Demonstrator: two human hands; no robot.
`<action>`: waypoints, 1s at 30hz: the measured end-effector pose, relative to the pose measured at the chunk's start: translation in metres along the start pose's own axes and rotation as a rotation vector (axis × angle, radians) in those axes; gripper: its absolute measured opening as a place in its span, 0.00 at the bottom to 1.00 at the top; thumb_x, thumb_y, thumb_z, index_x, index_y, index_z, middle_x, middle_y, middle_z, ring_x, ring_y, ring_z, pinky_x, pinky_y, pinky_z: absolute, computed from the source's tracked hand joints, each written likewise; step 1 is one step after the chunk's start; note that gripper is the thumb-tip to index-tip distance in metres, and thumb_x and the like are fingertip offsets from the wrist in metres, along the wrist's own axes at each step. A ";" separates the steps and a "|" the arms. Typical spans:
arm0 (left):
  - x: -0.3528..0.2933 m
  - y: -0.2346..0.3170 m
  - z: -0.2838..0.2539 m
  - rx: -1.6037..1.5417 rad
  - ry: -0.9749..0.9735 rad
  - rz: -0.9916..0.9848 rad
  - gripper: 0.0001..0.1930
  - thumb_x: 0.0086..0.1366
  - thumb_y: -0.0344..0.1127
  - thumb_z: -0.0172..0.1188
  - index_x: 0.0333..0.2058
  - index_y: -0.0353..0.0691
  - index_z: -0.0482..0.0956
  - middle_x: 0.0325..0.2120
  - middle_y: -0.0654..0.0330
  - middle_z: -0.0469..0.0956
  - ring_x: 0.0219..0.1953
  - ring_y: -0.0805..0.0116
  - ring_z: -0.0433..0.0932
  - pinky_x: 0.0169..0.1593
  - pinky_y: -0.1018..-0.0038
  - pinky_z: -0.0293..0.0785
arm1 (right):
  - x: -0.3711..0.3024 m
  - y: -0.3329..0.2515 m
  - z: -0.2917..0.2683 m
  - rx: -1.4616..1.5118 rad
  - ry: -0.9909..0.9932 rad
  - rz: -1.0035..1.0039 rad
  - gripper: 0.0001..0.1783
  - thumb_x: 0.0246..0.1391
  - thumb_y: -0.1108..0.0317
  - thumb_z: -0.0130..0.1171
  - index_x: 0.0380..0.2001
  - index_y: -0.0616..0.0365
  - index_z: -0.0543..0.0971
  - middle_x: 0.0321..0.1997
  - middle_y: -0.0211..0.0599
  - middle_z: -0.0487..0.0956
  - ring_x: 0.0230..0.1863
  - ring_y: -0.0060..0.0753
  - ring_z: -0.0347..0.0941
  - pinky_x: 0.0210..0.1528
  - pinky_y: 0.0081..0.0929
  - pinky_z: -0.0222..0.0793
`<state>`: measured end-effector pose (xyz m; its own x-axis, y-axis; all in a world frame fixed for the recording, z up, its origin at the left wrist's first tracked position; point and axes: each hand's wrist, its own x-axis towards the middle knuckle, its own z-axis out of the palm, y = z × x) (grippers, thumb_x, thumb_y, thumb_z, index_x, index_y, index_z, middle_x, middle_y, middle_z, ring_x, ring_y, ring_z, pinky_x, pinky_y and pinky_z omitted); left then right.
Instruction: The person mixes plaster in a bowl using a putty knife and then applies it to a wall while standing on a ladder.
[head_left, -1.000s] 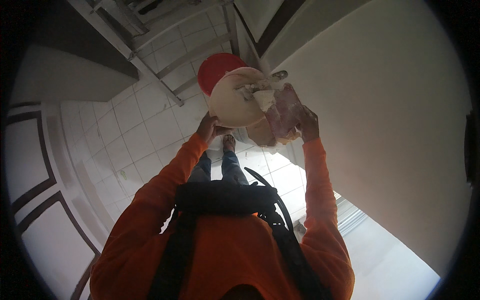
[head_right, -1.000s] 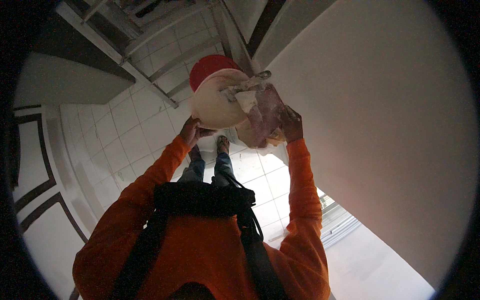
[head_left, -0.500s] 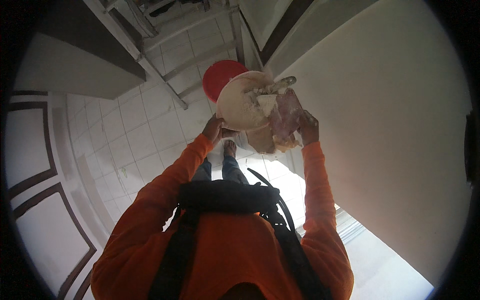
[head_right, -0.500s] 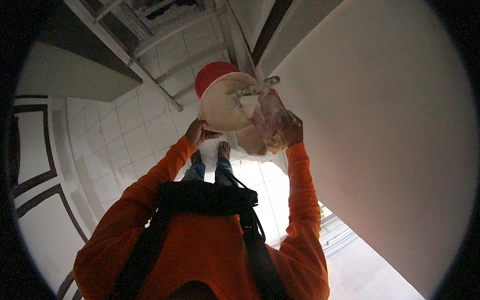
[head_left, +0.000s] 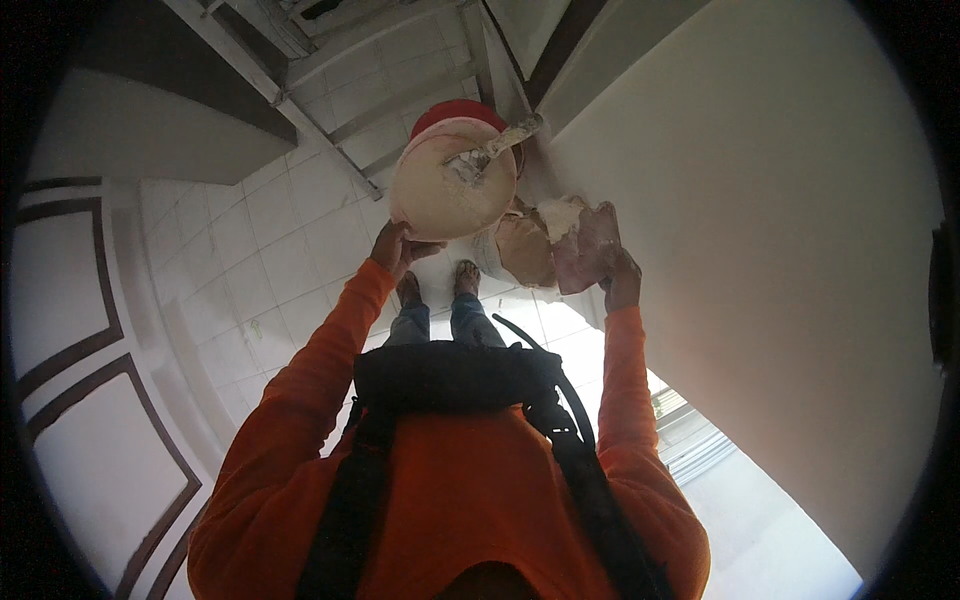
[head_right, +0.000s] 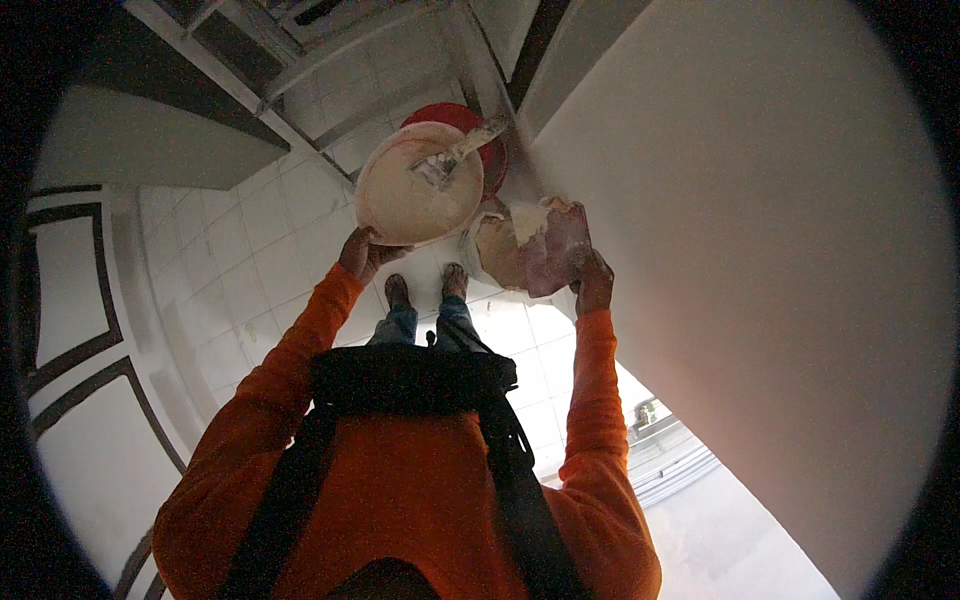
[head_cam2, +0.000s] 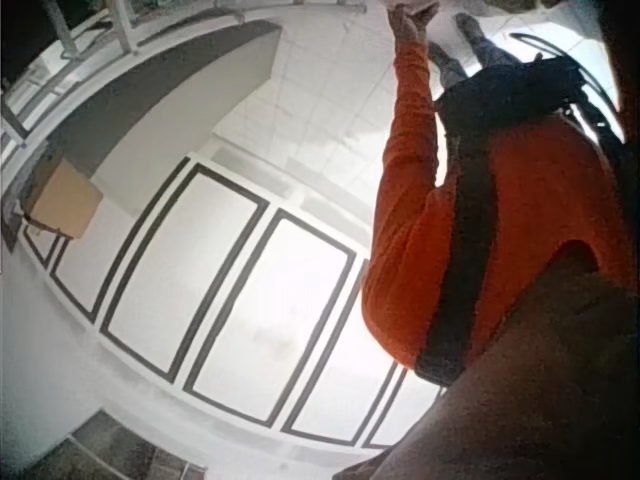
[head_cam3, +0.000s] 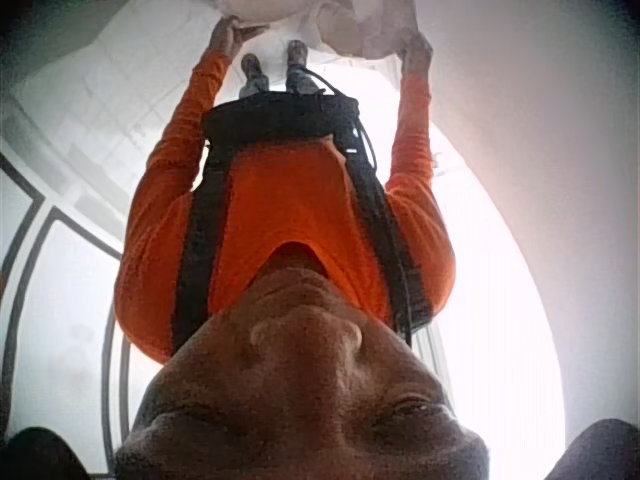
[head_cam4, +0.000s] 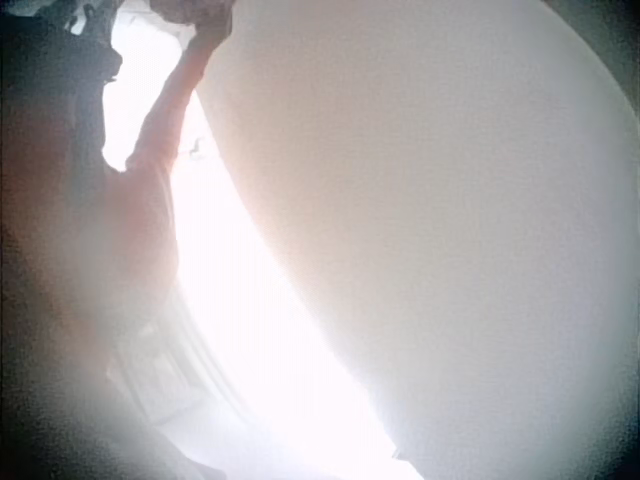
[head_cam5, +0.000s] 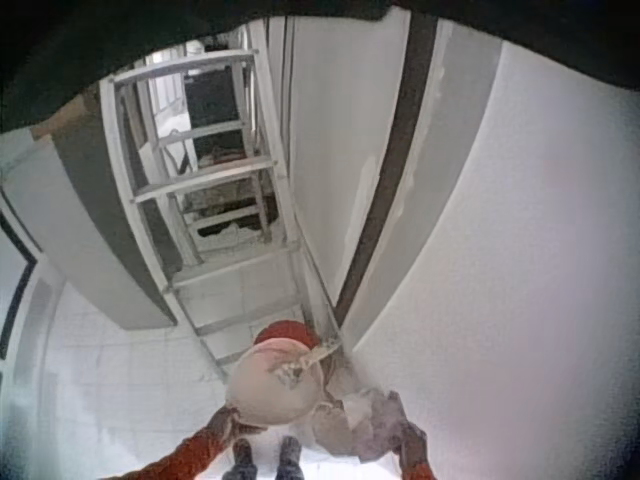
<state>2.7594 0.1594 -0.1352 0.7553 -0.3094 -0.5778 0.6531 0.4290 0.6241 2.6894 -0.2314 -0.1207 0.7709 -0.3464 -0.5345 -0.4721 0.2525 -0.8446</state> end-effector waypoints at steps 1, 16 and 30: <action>-0.002 -0.001 -0.003 -0.009 0.008 -0.006 0.29 0.55 0.38 0.45 0.54 0.31 0.55 0.42 0.44 0.72 0.38 0.52 0.78 0.43 0.65 0.79 | -0.004 0.006 -0.003 0.041 0.057 0.030 0.10 0.51 0.60 0.51 0.31 0.53 0.75 0.21 0.21 0.69 0.16 0.13 0.56 0.17 0.15 0.47; -0.011 -0.010 0.003 -0.015 -0.072 -0.005 0.36 0.53 0.46 0.52 0.56 0.32 0.53 0.46 0.43 0.69 0.43 0.51 0.76 0.45 0.61 0.78 | -0.012 -0.047 0.070 -0.302 -0.100 -0.408 0.11 0.56 0.65 0.51 0.34 0.63 0.75 0.23 0.25 0.71 0.23 0.17 0.65 0.24 0.18 0.63; -0.008 -0.015 0.018 -0.062 -0.142 0.004 0.37 0.53 0.48 0.55 0.56 0.34 0.54 0.47 0.45 0.69 0.45 0.51 0.75 0.47 0.59 0.76 | -0.009 -0.062 0.066 -0.394 -0.142 -0.338 0.10 0.52 0.70 0.51 0.34 0.65 0.75 0.27 0.30 0.75 0.28 0.18 0.67 0.30 0.23 0.67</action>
<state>2.7444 0.1400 -0.1309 0.7606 -0.4228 -0.4926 0.6490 0.4807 0.5896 2.7399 -0.1846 -0.0610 0.9451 -0.2167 -0.2445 -0.2912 -0.2196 -0.9311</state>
